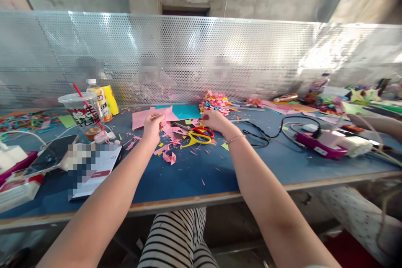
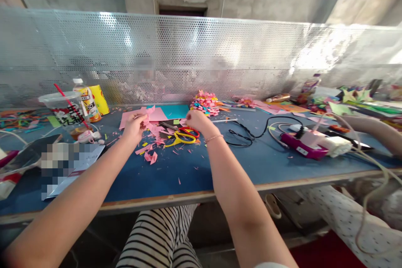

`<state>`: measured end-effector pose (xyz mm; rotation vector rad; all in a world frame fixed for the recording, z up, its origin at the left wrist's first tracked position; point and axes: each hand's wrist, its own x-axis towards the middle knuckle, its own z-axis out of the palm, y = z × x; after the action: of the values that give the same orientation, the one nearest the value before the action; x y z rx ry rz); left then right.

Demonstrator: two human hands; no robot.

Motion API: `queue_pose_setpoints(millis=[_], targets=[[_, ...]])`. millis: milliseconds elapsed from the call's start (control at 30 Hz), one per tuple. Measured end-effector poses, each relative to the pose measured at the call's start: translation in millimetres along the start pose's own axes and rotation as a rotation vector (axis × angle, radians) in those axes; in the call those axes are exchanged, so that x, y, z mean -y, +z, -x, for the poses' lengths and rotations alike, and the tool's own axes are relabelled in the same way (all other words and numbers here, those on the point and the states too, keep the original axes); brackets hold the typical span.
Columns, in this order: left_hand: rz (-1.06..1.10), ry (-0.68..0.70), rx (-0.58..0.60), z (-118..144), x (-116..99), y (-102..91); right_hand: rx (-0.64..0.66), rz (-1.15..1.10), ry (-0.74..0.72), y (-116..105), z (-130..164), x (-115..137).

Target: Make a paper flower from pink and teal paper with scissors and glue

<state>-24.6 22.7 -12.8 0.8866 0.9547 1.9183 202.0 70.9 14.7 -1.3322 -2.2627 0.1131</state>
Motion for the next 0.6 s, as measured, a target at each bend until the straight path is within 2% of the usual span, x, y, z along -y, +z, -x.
queue_pose_setpoints(millis=[33,100,200,267,433,500,600], targets=[[-0.013,0.012,0.0,-0.2,0.1,-0.1,0.006,0.123,0.097,-5.7,-0.2,-12.5],[-0.054,0.022,-0.001,-0.3,1.0,-0.3,0.12,0.295,0.294,-12.4,0.0,-35.5],[-0.105,0.032,0.019,0.2,3.0,-0.3,0.328,0.333,0.454,-8.2,-0.8,-58.3],[-0.121,0.031,0.037,1.0,3.7,0.1,0.364,0.337,0.503,1.4,-3.0,-64.9],[-0.17,0.005,0.051,2.5,3.3,1.2,0.314,0.344,0.463,19.7,-9.5,-68.9],[-0.176,0.008,0.055,2.8,3.2,1.3,0.299,0.318,0.408,18.7,-10.3,-68.5],[-0.18,0.013,0.064,2.9,3.2,1.1,0.161,0.196,0.257,11.4,-10.0,-63.0]])
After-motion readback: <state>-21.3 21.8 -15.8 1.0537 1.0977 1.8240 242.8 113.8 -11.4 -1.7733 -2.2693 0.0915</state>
